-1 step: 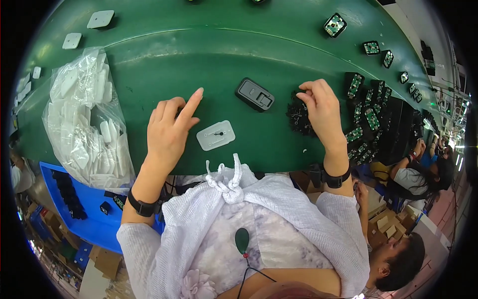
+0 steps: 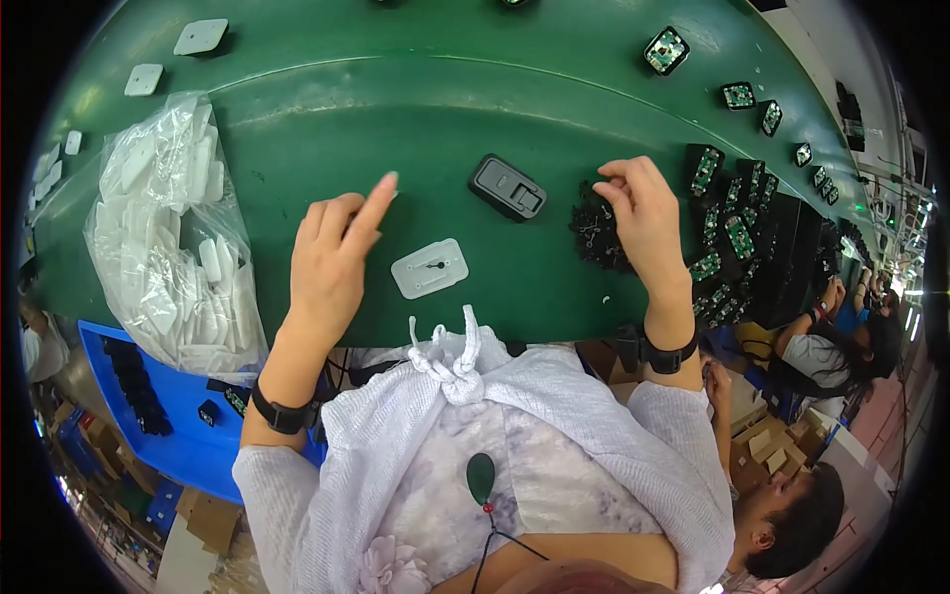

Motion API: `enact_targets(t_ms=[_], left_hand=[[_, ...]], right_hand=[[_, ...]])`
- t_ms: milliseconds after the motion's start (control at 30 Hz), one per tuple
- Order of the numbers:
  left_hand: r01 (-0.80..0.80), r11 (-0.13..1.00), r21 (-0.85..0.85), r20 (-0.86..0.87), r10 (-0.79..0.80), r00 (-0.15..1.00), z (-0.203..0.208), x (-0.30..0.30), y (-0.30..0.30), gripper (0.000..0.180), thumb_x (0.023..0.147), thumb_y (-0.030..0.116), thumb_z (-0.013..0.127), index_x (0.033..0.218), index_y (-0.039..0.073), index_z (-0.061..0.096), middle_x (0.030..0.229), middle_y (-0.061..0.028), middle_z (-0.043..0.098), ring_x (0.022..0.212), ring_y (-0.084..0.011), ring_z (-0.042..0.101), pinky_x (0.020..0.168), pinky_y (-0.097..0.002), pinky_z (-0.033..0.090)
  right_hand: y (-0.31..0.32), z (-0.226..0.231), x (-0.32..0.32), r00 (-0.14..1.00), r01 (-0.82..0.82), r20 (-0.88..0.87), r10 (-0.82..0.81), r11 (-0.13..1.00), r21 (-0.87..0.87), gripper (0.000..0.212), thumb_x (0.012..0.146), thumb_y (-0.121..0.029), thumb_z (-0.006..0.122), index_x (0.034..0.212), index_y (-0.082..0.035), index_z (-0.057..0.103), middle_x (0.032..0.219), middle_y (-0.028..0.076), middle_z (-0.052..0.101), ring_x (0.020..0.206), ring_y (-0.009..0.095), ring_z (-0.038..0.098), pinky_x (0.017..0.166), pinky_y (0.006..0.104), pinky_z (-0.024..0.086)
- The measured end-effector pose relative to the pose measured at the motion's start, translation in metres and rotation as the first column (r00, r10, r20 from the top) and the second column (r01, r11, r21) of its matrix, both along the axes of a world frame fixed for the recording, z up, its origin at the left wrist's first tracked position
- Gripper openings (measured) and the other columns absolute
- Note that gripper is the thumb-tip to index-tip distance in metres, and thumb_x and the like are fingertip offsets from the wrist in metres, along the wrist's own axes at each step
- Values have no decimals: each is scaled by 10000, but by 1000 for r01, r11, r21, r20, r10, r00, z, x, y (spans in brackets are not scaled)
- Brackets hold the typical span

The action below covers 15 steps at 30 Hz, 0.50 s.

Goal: Assembling electronic devices by placing circuit boards into plastic housings on a production line.

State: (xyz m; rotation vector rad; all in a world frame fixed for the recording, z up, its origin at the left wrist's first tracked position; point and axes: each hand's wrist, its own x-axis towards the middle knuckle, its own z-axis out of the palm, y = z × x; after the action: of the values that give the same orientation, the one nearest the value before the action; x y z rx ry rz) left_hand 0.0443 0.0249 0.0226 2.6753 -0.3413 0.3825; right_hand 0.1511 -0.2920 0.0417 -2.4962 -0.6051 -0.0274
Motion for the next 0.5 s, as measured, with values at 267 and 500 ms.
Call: enact_targets(t_ms=[267,500], left_hand=[[-311,488,-815,-292,117,949,22,12,-5,332,907,-57,530,1218,39,593,931,-67,587,649,-98,597,511,-200,468],[-162,469,-868,-227,-86,970,43,46,-45,228,846,-12,648,1069,36,641,795,-50,554,516,-84,521,461,-232,404]], right_hand=[[19,27,11,994,81,-86,-70,988,133,75,852,22,636,920,20,604,834,71,646,729,126,622,687,244,499],[94,46,1,721,319,-590,362,584,747,109,891,-3,621,989,38,596,937,132,656,808,148,635,732,259,523]])
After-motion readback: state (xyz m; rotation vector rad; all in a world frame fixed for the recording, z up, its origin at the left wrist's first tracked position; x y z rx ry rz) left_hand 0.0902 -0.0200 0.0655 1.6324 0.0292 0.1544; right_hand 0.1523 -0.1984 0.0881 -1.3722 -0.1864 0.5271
